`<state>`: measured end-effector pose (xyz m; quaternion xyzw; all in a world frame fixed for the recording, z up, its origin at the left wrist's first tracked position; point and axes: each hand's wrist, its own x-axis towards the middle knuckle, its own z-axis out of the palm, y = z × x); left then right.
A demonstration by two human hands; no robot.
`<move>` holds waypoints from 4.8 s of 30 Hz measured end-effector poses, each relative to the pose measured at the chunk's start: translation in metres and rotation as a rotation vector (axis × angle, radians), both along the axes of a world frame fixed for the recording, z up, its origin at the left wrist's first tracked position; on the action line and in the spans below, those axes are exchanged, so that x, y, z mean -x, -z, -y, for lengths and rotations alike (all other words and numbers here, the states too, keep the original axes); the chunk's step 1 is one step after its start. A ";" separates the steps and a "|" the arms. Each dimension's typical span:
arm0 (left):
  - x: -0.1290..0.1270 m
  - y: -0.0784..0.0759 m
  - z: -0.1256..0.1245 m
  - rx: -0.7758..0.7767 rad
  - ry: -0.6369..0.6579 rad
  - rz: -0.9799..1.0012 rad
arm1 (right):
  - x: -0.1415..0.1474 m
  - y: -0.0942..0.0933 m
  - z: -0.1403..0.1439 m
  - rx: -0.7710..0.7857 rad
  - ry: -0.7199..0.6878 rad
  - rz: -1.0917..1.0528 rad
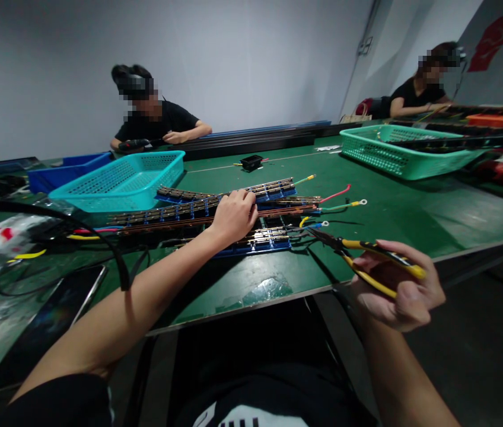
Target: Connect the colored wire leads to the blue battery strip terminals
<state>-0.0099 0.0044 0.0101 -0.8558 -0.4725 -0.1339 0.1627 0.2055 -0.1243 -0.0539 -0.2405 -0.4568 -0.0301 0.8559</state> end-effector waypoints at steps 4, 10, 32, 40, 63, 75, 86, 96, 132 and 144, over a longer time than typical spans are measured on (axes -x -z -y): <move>0.000 0.003 0.001 0.002 -0.089 0.033 | 0.000 -0.002 0.002 0.068 -0.031 0.039; 0.001 0.006 -0.001 0.032 -0.148 0.083 | 0.003 0.002 0.007 0.206 0.000 0.096; 0.001 0.004 0.002 0.390 -0.164 0.059 | -0.008 -0.019 0.013 0.216 0.166 0.828; -0.003 0.002 0.007 0.467 -0.181 0.059 | -0.010 -0.022 0.015 0.252 0.084 0.850; -0.003 0.002 0.005 0.524 -0.169 0.064 | -0.012 -0.017 0.026 0.501 -0.024 0.723; -0.002 -0.007 0.008 0.588 -0.156 0.035 | 0.000 -0.011 0.028 0.528 -0.122 0.343; -0.002 -0.008 0.008 0.607 -0.167 0.013 | -0.008 -0.020 0.018 0.326 0.082 0.392; 0.002 -0.011 0.006 0.644 -0.125 -0.017 | -0.020 -0.001 -0.015 0.574 0.166 0.439; 0.005 -0.014 0.005 0.673 -0.090 -0.042 | -0.022 -0.002 -0.018 0.703 0.193 0.564; 0.005 -0.012 0.005 0.651 -0.104 -0.040 | -0.026 0.005 -0.020 0.690 0.197 0.799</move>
